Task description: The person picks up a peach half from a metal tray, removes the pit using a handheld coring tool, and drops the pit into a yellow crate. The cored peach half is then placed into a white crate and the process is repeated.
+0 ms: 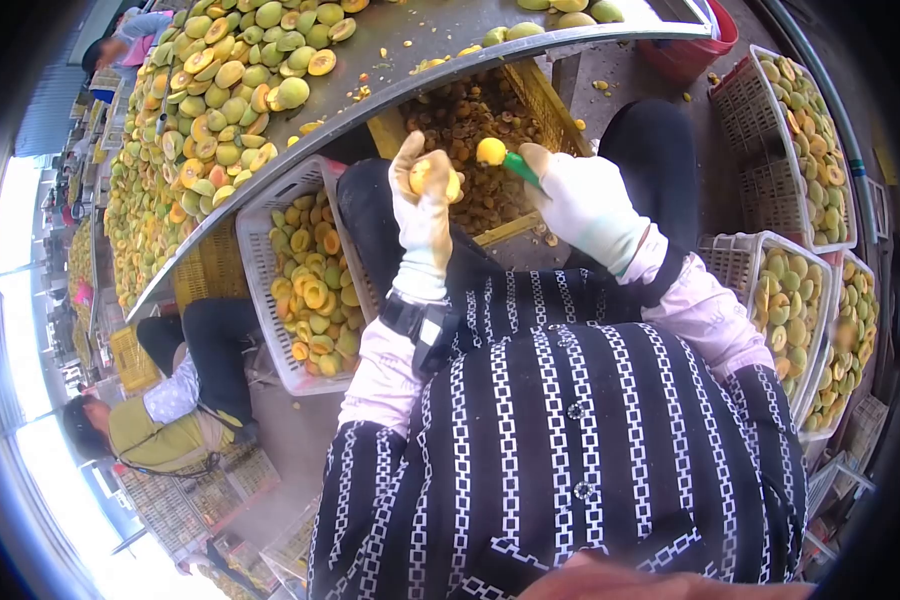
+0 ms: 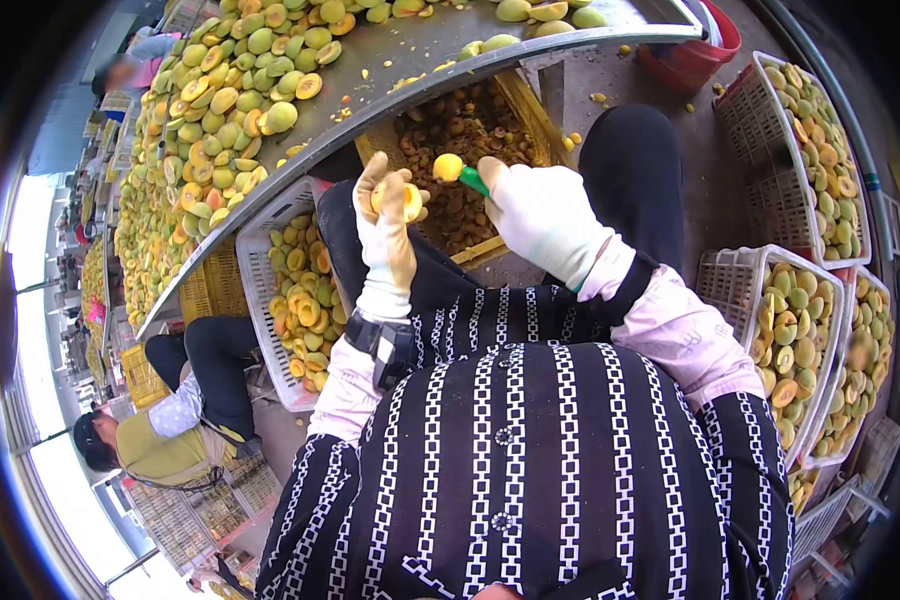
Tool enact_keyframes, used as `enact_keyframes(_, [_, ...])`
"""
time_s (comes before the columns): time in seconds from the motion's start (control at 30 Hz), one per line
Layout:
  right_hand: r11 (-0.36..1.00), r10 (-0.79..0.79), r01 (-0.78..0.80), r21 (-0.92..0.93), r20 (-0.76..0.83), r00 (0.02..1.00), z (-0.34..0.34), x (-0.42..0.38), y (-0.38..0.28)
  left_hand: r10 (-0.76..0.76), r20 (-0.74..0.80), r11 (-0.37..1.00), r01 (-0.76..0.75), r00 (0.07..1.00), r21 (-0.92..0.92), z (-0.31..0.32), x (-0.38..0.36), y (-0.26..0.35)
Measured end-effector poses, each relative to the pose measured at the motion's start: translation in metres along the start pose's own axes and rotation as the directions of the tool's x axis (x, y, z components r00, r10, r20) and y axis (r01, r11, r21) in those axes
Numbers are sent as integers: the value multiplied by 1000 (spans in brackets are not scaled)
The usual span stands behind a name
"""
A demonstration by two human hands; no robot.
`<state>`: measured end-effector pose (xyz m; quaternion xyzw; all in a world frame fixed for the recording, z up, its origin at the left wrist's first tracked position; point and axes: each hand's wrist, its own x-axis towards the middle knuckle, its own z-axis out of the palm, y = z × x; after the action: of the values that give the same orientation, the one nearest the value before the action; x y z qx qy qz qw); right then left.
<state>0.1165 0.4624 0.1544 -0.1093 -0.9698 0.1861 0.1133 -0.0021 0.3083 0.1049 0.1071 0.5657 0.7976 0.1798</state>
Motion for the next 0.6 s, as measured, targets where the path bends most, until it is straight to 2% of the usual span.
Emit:
enact_keyframes(0.03, [1000, 8, -8, 1, -4, 1000, -3, 1, 1, 19, 120, 1000, -20, 993, 5, 1, -2, 6])
enact_keyframes(0.1, [994, -9, -7, 108, 143, 990, -7, 0, 1, 45, 243, 982, -87, 969, 165, 13, -3, 11])
enact_keyframes(0.13, [982, -84, 72, 172, 64, 994, -4, -3, -2, -3, 291, 946, -91, 957, 311, 15, -2, 13])
enact_keyframes(0.17, [982, -91, 79, 172, 62, 994, -3, -3, -3, 67, 317, 909, -189, 946, 373, 17, 1, 12])
enact_keyframes(0.23, [990, -104, 93, 104, 110, 989, -6, -4, -7, -154, 210, 974, 113, 966, 196, 23, 0, 21])
enact_keyframes(0.3, [987, -117, 102, 122, 129, 985, -6, -7, -8, -192, 125, 977, 177, 973, 121, 19, 7, 14])
enact_keyframes(0.33, [992, -81, 68, 110, 119, 990, -4, -9, -7, -119, 48, 974, 107, 992, 200, 13, 12, 2])
enact_keyframes(0.37, [995, -48, 37, 96, 107, 993, -4, -9, -6, -166, -5, 982, 166, 986, 91, 6, 14, 1])
enact_keyframes(0.43, [997, -23, 14, 76, 113, 993, -4, -6, 4, -380, -97, 887, 332, 920, -322, -17, 26, -1])
enact_keyframes(0.47, [992, 16, -25, 127, 65, 998, 0, -5, 9, -352, -74, 857, 289, 933, -426, -30, 29, -3])
enact_keyframes(0.5, [982, 50, -52, 181, 17, 999, 5, -3, 13, -318, -129, 867, 233, 939, -441, -45, 30, -1])
enact_keyframes(0.53, [977, 79, -82, 197, 25, 997, 11, 0, 21, -272, -166, 895, 186, 948, -406, -62, 32, 8])
enact_keyframes(0.57, [977, 134, -150, 154, 109, 985, 10, 5, 28, -221, -207, 921, 134, 953, -366, -76, 31, 23])
enact_keyframes(0.6, [971, 139, -166, 172, 161, 977, 8, 10, 35, -14, -336, 995, -20, 942, -98, -89, 23, 36])
